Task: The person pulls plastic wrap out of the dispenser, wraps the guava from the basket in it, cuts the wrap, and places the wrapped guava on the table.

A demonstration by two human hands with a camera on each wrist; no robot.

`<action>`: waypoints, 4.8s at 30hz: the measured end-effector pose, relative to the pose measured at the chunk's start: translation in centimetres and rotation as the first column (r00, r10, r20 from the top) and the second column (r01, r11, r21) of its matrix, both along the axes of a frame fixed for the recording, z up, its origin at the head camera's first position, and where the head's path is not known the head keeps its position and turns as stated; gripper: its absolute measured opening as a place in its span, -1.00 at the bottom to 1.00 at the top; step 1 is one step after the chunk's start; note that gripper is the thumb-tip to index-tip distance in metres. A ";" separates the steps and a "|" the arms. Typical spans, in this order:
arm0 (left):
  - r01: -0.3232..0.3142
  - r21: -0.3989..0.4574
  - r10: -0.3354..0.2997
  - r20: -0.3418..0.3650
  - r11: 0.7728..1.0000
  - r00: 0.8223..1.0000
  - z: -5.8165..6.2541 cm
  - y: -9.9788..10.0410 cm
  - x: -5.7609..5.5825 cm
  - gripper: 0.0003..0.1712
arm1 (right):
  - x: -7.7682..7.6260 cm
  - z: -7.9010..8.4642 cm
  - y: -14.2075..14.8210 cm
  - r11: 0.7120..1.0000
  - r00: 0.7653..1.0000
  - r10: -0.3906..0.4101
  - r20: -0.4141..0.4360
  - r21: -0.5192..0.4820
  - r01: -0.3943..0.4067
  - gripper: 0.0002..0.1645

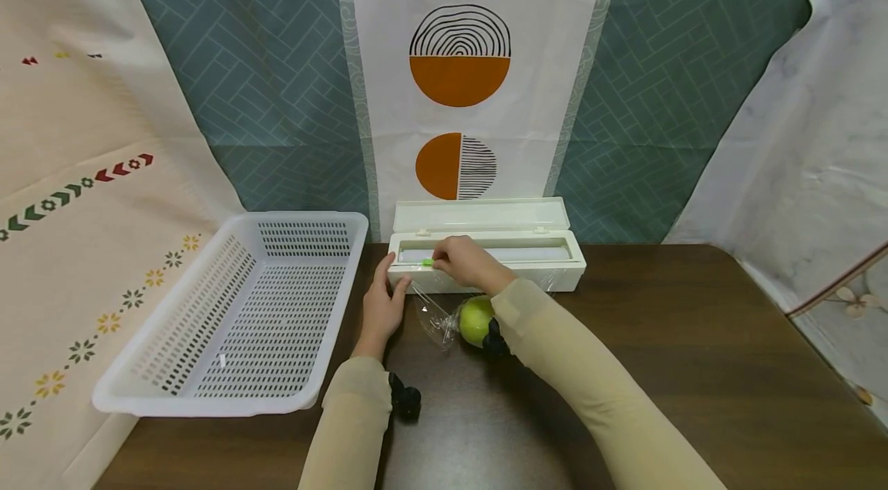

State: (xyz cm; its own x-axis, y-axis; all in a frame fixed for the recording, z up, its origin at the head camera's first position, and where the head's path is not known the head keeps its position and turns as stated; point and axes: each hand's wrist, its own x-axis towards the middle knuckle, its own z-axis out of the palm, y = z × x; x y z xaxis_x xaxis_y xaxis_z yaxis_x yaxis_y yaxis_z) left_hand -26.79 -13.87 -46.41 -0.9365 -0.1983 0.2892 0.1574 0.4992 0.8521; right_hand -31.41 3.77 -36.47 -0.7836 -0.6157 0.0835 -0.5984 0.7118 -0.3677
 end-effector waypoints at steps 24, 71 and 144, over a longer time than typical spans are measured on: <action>0.007 0.001 -0.007 -0.017 1.000 1.000 0.0 -0.1 -0.1 -0.37 | -0.1 0.1 0.4 1.000 1.000 -0.003 0.017 -0.004 0.003 -0.76; -0.009 -0.011 0.009 0.013 1.000 1.000 0.0 0.0 0.1 -0.36 | 0.0 0.1 0.8 0.999 1.000 -0.007 -0.002 0.033 0.008 -0.77; -0.011 -0.006 0.011 -0.002 1.000 1.000 0.1 0.0 0.3 -0.36 | 0.0 0.0 2.8 1.000 1.000 0.003 0.001 0.024 -0.003 -0.76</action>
State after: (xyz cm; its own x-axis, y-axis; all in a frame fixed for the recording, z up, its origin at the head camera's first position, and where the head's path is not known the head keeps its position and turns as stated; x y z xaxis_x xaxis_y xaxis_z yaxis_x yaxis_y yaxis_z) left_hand -26.48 -13.83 -46.36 -0.9339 -0.2063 0.2920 0.1535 0.5063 0.8486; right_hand -31.43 6.53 -36.46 -0.7821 -0.6195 0.0682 -0.6000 0.7188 -0.3511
